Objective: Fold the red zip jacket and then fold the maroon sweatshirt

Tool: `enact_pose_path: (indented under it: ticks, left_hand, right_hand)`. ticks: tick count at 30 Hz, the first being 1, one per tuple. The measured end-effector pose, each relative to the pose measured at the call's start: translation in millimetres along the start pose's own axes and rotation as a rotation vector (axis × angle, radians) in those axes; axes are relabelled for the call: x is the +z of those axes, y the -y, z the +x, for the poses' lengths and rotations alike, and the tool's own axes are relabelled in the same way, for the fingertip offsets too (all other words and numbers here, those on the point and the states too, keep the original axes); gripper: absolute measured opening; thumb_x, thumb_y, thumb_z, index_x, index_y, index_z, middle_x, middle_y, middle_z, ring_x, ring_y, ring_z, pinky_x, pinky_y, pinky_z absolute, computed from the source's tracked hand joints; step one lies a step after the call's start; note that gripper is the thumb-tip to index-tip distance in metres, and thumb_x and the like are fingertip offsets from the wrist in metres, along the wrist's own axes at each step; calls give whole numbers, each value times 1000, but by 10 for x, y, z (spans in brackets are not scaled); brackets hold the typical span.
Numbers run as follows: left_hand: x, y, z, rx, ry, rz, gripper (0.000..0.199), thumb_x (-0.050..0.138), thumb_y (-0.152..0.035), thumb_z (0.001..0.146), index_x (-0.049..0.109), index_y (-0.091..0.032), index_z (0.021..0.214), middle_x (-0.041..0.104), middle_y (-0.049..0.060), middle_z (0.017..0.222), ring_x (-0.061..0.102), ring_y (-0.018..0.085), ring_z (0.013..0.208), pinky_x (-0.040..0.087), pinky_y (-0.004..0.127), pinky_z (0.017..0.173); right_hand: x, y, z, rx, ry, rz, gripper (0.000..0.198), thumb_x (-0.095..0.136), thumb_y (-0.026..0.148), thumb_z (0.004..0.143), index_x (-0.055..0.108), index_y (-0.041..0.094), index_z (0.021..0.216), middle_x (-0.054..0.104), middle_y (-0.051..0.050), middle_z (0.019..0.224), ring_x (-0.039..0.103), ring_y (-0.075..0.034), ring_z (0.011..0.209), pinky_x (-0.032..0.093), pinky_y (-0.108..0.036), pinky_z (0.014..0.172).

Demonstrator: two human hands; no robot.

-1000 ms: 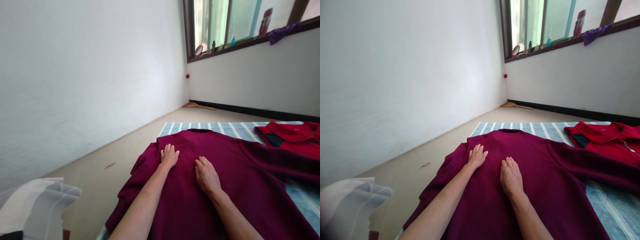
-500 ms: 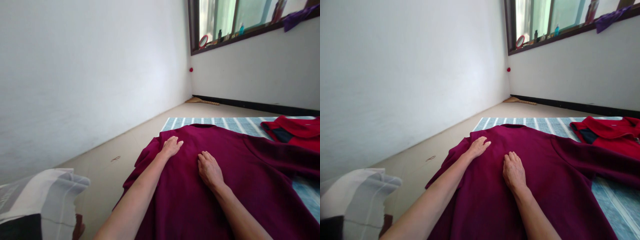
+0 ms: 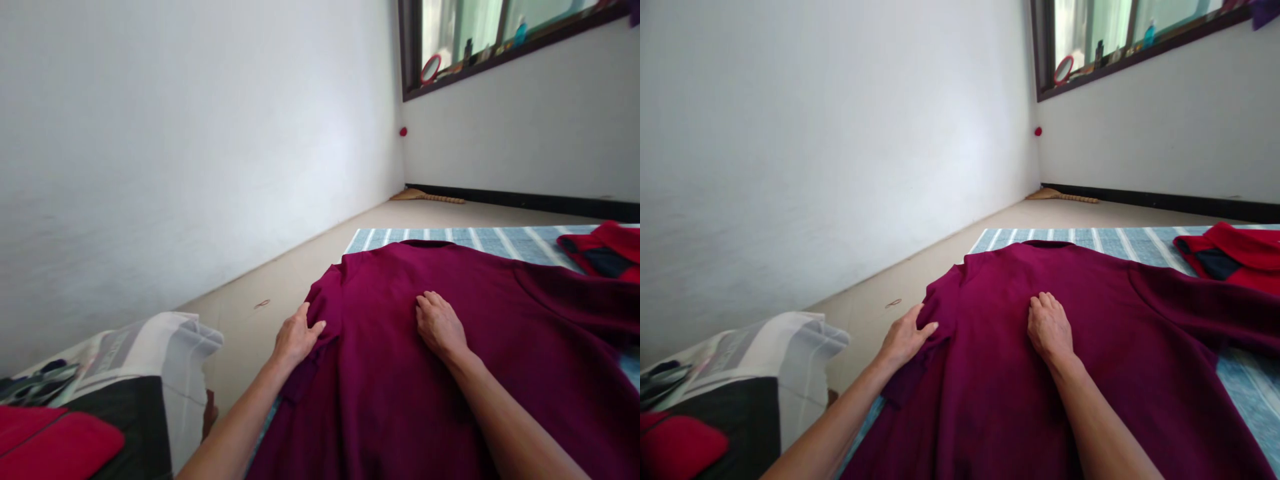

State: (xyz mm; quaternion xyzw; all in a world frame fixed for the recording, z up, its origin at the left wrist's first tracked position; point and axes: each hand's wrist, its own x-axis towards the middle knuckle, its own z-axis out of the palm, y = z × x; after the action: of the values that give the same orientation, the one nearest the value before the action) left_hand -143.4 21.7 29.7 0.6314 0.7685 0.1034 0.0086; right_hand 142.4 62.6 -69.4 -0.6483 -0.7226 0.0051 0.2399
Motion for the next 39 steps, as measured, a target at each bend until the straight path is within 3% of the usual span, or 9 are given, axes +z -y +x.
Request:
enact_pose_path:
  ticks: [2, 5, 14, 20, 24, 28, 32, 36, 39]
  left_hand:
    - [-57, -9, 8, -16, 10, 45, 40, 57, -34, 81, 58, -19, 118, 72, 9, 102, 66, 23, 96, 47, 29, 81]
    - [-238, 11, 54, 5, -35, 100, 30, 55, -28, 82, 63, -20, 109, 72, 8, 100, 66, 22, 93, 47, 26, 80]
    - [-897, -48, 229, 19, -232, 392, 36, 42, -18, 84, 65, -24, 111, 72, 7, 100, 66, 25, 94, 48, 30, 78]
    - [-1111, -262, 610, 41, -348, 474, 33, 38, -13, 82, 65, -21, 99, 69, 10, 99, 65, 27, 92, 48, 33, 71]
    - [-1097, -491, 964, 33, -427, 451, 30, 39, -13, 82, 63, -18, 101, 65, 12, 100, 63, 28, 91, 46, 34, 70]
    - [-936, -717, 1235, 84, -384, 439, 28, 36, -12, 87, 61, -14, 101, 61, 15, 102, 58, 29, 96, 45, 36, 72]
    - [-648, -892, 1298, 228, -316, 432, 30, 33, -9, 89, 61, -15, 99, 61, 14, 103, 55, 26, 101, 44, 37, 79]
    - [-415, -1011, 1265, 417, -230, 410, 23, 41, -18, 91, 62, -20, 98, 62, 9, 106, 54, 21, 107, 42, 31, 89]
    - [-400, -973, 1316, 388, -216, 401, 23, 43, -17, 90, 61, -21, 103, 63, 9, 107, 57, 20, 105, 44, 29, 85]
  right_hand:
    - [2, -7, -2, -5, 1, 0, 34, 34, 22, 93, 64, 13, 106, 60, -14, 121, 48, -25, 121, 33, -35, 103]
    - [1, -10, -4, -5, 6, 2, 35, 34, 23, 93, 64, 13, 106, 60, -14, 121, 48, -25, 121, 33, -36, 103]
    - [-6, -4, 0, -11, -12, 33, 33, 36, 21, 91, 65, 13, 105, 61, -15, 118, 49, -25, 119, 35, -37, 102]
    - [15, -14, -3, -26, -49, 4, 31, 38, 21, 92, 66, 13, 102, 63, -13, 115, 51, -25, 117, 36, -36, 101]
    - [16, -23, -9, -44, -64, -6, 30, 38, 21, 91, 67, 14, 99, 63, -13, 113, 52, -25, 116, 38, -36, 99]
    - [39, -32, -19, -63, -101, 1, 31, 37, 20, 91, 67, 14, 98, 63, -14, 112, 53, -25, 114, 40, -37, 98]
    - [78, -42, -26, -79, -130, -11, 31, 37, 20, 91, 67, 14, 97, 63, -14, 111, 53, -25, 114, 40, -37, 97]
    - [106, -56, -31, -88, -155, -10, 31, 36, 20, 91, 66, 14, 96, 63, -15, 111, 53, -25, 113, 41, -38, 97]
    - [115, -63, -34, -93, -155, -5, 31, 36, 20, 92, 66, 14, 97, 63, -14, 112, 53, -24, 114, 40, -37, 98]
